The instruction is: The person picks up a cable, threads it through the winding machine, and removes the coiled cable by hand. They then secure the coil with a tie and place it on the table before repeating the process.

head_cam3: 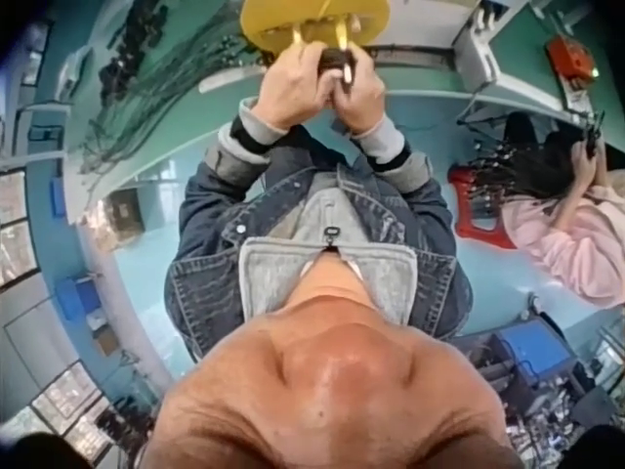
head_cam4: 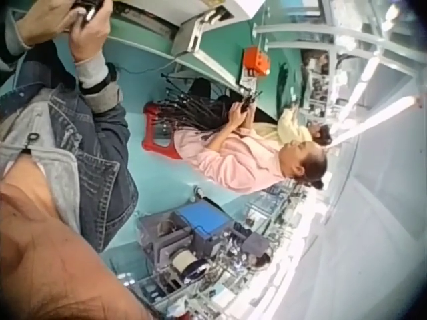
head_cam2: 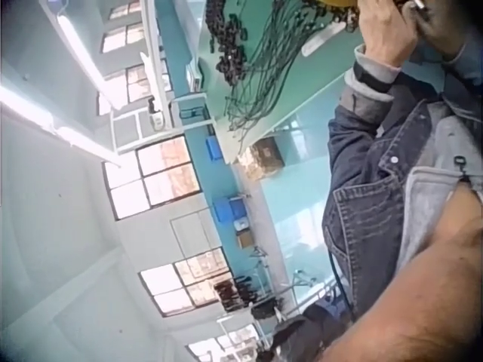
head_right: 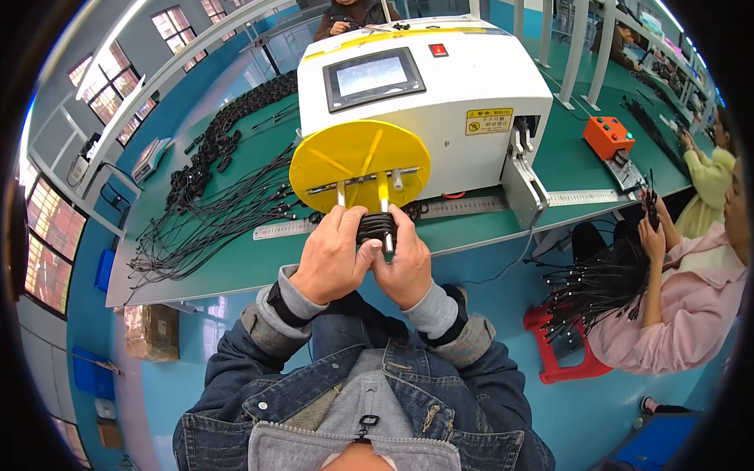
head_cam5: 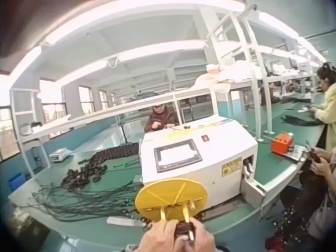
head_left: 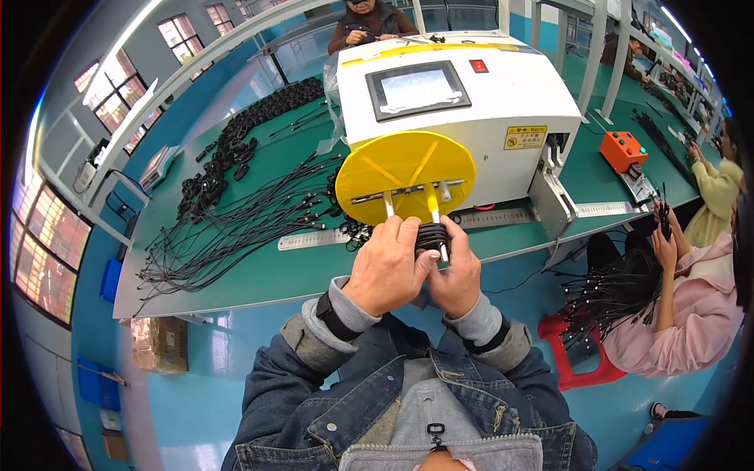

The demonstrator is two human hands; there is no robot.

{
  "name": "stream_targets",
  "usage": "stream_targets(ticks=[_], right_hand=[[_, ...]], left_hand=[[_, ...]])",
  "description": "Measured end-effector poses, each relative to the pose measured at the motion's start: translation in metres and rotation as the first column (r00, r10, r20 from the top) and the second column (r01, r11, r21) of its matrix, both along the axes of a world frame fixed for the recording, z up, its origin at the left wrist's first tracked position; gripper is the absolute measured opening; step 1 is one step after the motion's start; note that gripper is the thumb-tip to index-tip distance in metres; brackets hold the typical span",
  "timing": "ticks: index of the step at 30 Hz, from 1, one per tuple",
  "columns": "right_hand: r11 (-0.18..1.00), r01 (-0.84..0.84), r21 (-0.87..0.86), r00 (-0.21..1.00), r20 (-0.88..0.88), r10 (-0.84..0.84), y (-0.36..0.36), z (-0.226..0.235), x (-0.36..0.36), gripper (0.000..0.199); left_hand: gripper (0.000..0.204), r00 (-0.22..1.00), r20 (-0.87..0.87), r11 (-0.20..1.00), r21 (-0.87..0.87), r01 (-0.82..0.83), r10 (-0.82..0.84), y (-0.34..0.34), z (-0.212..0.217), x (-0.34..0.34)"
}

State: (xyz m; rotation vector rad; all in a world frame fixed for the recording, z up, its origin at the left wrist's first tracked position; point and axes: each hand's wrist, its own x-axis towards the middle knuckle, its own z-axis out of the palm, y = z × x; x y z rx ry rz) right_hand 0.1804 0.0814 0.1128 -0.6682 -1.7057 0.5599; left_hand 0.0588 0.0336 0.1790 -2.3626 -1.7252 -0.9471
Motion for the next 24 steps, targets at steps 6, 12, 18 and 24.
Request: stream_targets(ticks=[6, 12, 18, 24], right_hand=[[0.994, 0.104, -0.039, 0.989, 0.108, -0.099, -0.012, 0.001, 0.003, 0.041], [0.999, 0.036, -0.019, 0.954, 0.298, -0.029, -0.031, -0.03, 0.016, 0.029], [0.995, -0.104, -0.005, 0.885, 0.456, 0.095, -0.022, -0.091, 0.003, 0.022], [0.976, -0.182, -0.123, 0.816, 0.535, 0.22, -0.013, -0.126, 0.004, 0.022]], left_hand=[[0.026, 0.992, -0.095, 0.996, -0.014, -0.088, 0.086, -0.016, -0.007, 0.01], [0.022, 0.995, -0.045, 0.993, -0.071, -0.091, 0.088, -0.048, -0.038, 0.017], [0.035, 0.657, 0.753, 0.923, -0.273, 0.269, 0.031, -0.036, -0.126, -0.023], [0.04, 0.464, 0.747, 0.433, -0.658, 0.615, 0.476, -0.022, -0.126, -0.032]])
